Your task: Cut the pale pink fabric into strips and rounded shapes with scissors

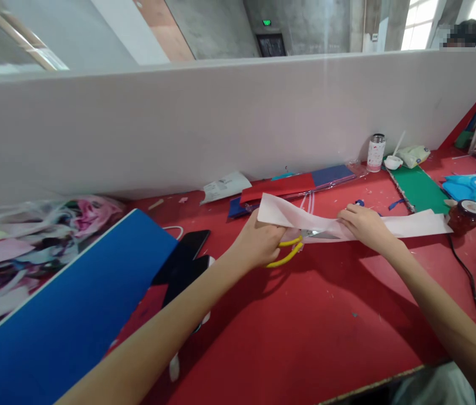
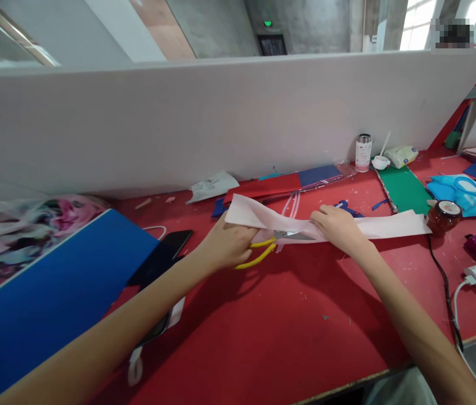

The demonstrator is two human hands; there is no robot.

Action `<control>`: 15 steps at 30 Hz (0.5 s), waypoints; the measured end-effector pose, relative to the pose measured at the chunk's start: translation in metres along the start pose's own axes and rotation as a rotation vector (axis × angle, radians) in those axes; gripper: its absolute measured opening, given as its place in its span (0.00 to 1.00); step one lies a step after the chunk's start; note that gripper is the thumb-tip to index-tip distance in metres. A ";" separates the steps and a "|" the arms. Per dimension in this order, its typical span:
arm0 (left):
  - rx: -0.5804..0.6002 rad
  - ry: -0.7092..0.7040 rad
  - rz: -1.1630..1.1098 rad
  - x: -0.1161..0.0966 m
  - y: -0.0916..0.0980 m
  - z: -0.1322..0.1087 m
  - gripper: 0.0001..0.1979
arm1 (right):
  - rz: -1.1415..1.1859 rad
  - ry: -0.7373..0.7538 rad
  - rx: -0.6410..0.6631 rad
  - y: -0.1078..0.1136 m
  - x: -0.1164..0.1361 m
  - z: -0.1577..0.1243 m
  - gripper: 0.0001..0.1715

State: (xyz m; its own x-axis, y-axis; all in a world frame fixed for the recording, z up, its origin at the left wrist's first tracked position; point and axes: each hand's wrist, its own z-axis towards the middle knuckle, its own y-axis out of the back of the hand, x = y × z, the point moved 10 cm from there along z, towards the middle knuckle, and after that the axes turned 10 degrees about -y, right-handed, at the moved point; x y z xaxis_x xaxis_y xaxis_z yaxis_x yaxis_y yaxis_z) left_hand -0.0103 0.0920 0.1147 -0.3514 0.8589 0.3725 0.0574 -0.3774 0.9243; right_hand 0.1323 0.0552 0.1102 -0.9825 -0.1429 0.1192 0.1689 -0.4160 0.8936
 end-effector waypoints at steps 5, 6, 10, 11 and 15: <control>-0.034 -0.053 -0.001 -0.003 0.005 0.003 0.14 | 0.030 -0.019 -0.007 -0.001 -0.005 -0.001 0.10; -0.051 -0.065 -0.005 -0.003 0.006 0.003 0.15 | 0.032 -0.027 -0.006 -0.001 -0.006 -0.001 0.10; -0.130 -0.115 -0.012 -0.003 0.012 0.001 0.13 | 0.029 -0.035 -0.008 -0.001 -0.008 -0.001 0.11; -0.131 -0.122 -0.012 -0.002 0.012 0.000 0.13 | 0.029 -0.035 -0.006 -0.001 -0.008 -0.001 0.11; -0.048 -0.092 0.007 0.003 0.006 -0.002 0.12 | 0.049 -0.040 -0.006 0.000 -0.010 0.000 0.12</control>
State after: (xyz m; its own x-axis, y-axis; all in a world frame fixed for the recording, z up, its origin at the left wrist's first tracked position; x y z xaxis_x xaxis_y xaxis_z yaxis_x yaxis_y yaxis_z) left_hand -0.0129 0.0919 0.1212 -0.2641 0.8832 0.3875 0.0138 -0.3982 0.9172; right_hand 0.1422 0.0566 0.1089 -0.9755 -0.1270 0.1797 0.2168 -0.4148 0.8837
